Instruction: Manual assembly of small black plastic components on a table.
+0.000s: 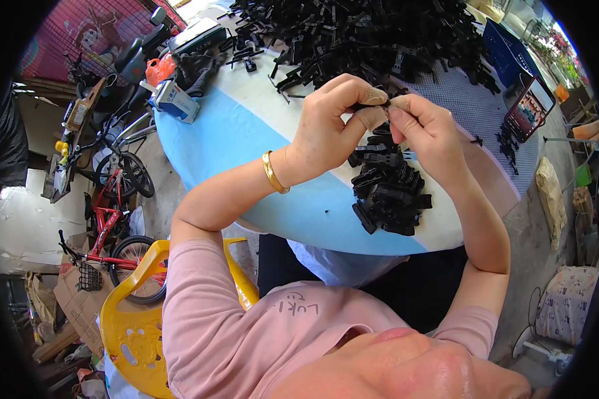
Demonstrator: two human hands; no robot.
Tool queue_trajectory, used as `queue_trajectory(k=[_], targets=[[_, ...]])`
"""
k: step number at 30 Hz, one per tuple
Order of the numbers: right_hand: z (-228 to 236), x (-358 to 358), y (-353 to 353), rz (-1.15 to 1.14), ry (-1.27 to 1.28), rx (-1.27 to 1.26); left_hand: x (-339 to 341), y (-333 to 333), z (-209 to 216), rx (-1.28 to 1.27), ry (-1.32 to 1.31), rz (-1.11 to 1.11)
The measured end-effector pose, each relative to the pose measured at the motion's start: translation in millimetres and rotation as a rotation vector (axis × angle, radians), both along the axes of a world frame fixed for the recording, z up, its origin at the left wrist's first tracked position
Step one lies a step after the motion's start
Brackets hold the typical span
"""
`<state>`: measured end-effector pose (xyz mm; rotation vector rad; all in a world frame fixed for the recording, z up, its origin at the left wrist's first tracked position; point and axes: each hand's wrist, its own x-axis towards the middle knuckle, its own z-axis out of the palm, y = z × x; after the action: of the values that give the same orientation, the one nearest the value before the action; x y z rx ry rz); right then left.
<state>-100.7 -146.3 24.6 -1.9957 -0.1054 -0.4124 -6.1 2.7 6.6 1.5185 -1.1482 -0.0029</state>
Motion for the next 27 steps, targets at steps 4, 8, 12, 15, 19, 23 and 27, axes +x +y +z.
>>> queue_trajectory(k=[4,8,12,15,19,23,27], targets=[[8,12,-18,0.072,0.16,0.062,6,-9,0,-0.104,-0.136,0.074],[22,18,-62,0.016,0.131,0.118,6,-7,2,0.024,0.31,-0.047],[-10,29,-82,-0.143,0.056,-0.305,2,-5,0,0.335,-0.042,-0.365],[-15,35,-53,-0.233,0.121,-0.31,5,-9,-7,0.177,-0.322,-0.447],[-22,45,-44,-0.379,0.037,-0.467,13,-11,-6,0.424,0.142,-0.23],[-22,47,-40,-0.353,-0.044,-0.488,18,-10,-8,0.328,0.425,-0.193],[-7,38,-39,-0.376,-0.26,0.006,8,-14,-6,0.096,-0.025,0.054]])
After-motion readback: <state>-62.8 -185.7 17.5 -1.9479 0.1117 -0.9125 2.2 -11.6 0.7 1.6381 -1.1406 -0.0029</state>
